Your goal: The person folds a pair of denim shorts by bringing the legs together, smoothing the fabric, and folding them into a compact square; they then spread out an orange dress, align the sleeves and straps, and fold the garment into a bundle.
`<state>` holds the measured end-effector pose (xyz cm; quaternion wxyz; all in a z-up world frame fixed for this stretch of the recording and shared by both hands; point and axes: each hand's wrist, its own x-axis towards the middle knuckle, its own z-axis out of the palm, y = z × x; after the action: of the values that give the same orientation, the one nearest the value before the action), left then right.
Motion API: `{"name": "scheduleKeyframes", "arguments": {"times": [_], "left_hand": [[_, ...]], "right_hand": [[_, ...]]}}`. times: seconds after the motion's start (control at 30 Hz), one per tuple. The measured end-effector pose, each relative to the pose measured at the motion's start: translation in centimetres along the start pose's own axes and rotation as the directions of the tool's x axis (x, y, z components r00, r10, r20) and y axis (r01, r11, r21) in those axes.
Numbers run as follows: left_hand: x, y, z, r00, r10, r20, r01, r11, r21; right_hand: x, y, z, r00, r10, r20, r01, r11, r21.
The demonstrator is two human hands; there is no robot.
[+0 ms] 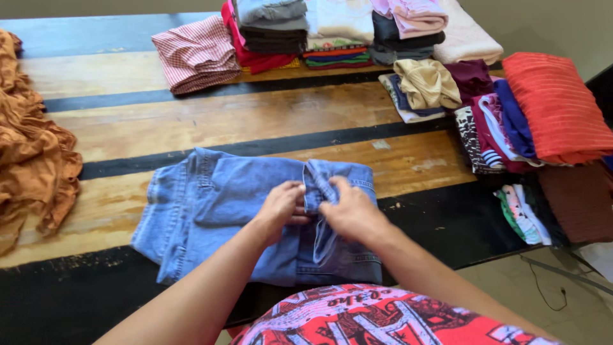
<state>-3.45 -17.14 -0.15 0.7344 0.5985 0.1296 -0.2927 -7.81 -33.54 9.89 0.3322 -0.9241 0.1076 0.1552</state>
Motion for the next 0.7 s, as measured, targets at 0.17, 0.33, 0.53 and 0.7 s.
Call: {"name": "scheduleKeyframes", "arguments": {"times": [0.17, 0.33, 0.53, 0.7], "left_hand": [[0.3, -0.2, -0.4, 1.000, -0.010, -0.011, 0.010, 0.998, 0.062], [-0.1, 1.0, 1.4, 0.996, 0.079, -0.032, -0.056, 0.890, 0.452], [-0.3, 1.8, 1.4, 0.993, 0.103, -0.053, -0.055, 0.823, 0.566], [-2.2, 2.9, 1.5, 0.957, 0.291, -0.010, -0.205, 0.698, 0.686]], "right_hand": [[-0.1, 0.5, 3.7, 0.995, -0.008, 0.100, 0.039, 0.947, -0.319], [0.2, 2.5, 4.1, 0.978, 0.140, 0.158, -0.129, 0.989, -0.077], [1.2, 8.2, 2.3, 1.000, -0.007, 0.023, 0.001, 0.967, 0.255], [0.4, 10.5, 0.4, 0.913, 0.202, -0.356, -0.128, 0.967, 0.222]]}}
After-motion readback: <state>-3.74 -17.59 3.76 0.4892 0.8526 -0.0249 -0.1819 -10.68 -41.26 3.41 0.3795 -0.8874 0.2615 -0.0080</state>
